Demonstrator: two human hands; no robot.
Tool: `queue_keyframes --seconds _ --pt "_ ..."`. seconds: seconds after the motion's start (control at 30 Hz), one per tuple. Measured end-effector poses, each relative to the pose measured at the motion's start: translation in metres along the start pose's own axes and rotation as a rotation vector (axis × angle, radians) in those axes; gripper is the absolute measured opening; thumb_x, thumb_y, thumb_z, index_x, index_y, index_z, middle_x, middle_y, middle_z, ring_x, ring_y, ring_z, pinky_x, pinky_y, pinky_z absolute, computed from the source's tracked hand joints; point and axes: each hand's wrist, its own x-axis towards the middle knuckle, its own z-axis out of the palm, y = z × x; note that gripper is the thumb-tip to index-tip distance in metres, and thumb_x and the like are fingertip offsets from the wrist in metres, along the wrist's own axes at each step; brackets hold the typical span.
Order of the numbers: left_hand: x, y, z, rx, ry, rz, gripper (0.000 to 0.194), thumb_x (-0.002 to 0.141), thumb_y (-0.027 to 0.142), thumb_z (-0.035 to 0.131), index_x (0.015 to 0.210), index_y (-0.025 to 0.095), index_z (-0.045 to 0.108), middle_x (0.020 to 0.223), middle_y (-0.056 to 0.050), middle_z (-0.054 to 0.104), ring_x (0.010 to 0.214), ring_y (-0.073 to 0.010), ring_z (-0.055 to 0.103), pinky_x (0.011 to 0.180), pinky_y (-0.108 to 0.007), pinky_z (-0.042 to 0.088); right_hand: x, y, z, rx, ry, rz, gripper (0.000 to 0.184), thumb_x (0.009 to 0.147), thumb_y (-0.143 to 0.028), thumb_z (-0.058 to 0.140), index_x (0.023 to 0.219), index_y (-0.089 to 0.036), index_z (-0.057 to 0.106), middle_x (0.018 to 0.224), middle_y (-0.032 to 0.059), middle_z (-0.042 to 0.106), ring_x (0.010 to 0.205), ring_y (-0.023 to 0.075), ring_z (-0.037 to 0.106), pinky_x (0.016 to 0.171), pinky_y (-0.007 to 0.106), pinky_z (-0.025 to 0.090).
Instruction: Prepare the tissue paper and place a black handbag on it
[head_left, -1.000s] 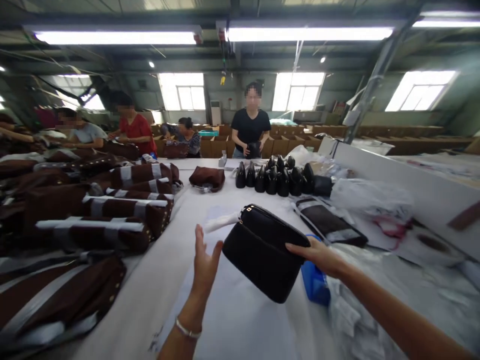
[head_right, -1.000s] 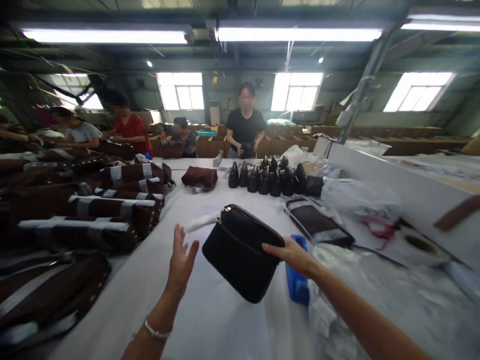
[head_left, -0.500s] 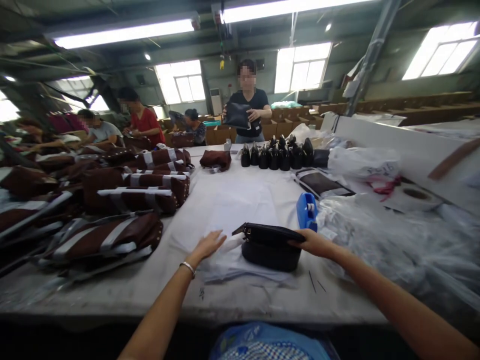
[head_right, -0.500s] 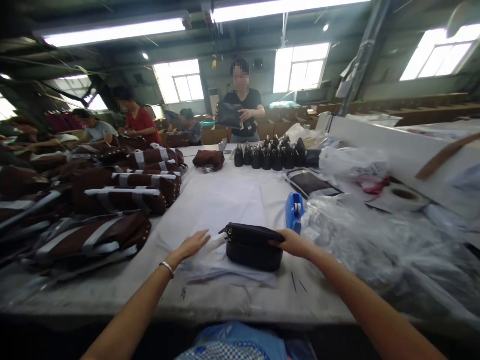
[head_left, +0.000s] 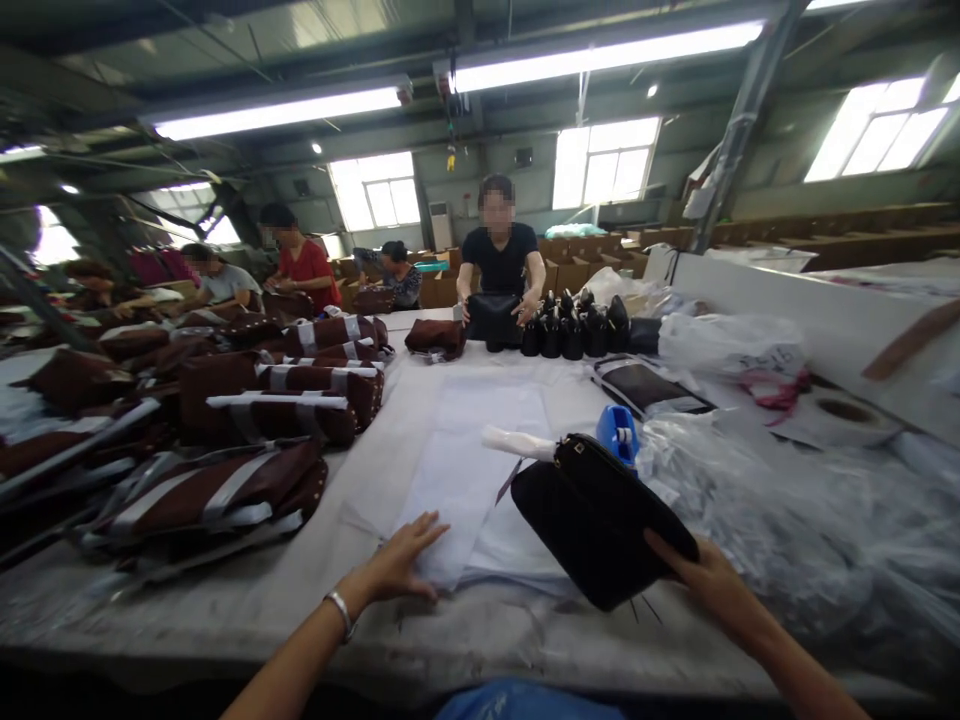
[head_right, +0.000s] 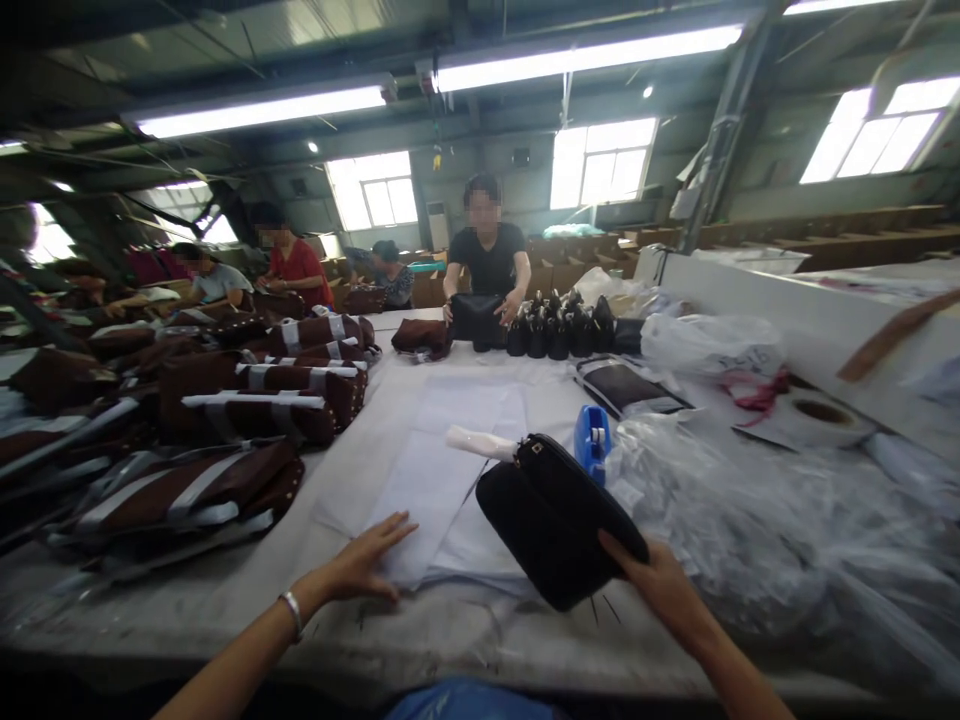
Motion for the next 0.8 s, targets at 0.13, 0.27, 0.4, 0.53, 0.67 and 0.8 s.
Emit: queue_keyframes --seconds 0.13,0.27,0.4,0.53,0.67,0.8 --pt "-0.007 0.008 -0.003 0.014 0.017 -0.031 0.055 0.079 0.037 0.067 0.132 0.031 0.056 0.149 -0.003 0.041 0.140 -0.0261 0.035 0.115 -0.043 0.030 -0.016 0.008 0.001 -0.086 0.123 0.020 0.047 0.071 -0.065 0.062 0.086 -0.021 0.075 0.087 0.0064 0.075 0.094 0.0348 0.068 0.083 0.040 0.055" --pt "0.003 0.025 -0.015 -0.052 0.026 -0.061 0.034 0.091 0.041 0.050 0.118 0.029 0.067 0.135 -0.002 0.058 0.129 -0.0229 0.050 0.110 -0.037 0.039 -0.023 0.009 0.004 -0.127 0.159 0.024 0.049 0.068 -0.066 0.062 0.086 -0.022 0.075 0.085 0.0055 0.076 0.091 0.0348 0.069 0.085 0.041 0.055" --pt "0.013 0.045 -0.029 -0.101 0.005 -0.033 0.043 0.095 0.050 0.038 0.111 0.027 0.071 0.128 -0.002 0.063 0.118 -0.0225 0.059 0.105 -0.035 0.044 -0.031 0.005 -0.009 -0.190 0.227 0.122 0.051 0.072 -0.063 0.062 0.087 -0.017 0.075 0.084 0.0056 0.076 0.089 0.0318 0.070 0.076 0.035 0.057" --pt "0.035 0.067 -0.027 -0.082 0.120 0.000 0.045 0.098 0.049 0.033 0.121 0.028 0.065 0.131 -0.001 0.061 0.121 -0.0211 0.058 0.105 -0.035 0.044 -0.042 -0.012 -0.024 -0.228 0.384 0.153 0.053 0.071 -0.064 0.064 0.088 -0.015 0.074 0.086 0.0079 0.076 0.091 0.0320 0.070 0.072 0.035 0.057" --pt "0.064 0.098 0.001 -0.004 0.188 0.212 0.039 0.099 0.040 0.036 0.124 0.025 0.062 0.134 -0.004 0.059 0.125 -0.0203 0.053 0.108 -0.037 0.042 -0.048 -0.036 -0.032 -0.322 0.493 0.209 0.054 0.072 -0.067 0.061 0.085 -0.016 0.072 0.079 0.0108 0.074 0.088 0.0363 0.069 0.068 0.043 0.056" --pt "0.078 0.128 0.040 0.075 0.120 0.330 0.032 0.097 0.034 0.044 0.125 0.028 0.059 0.136 -0.005 0.057 0.129 -0.0249 0.049 0.110 -0.050 0.036 -0.042 -0.051 -0.038 -0.448 0.567 0.077 0.050 0.072 -0.066 0.060 0.081 -0.018 0.070 0.065 0.0092 0.069 0.075 0.0360 0.069 0.059 0.042 0.054"
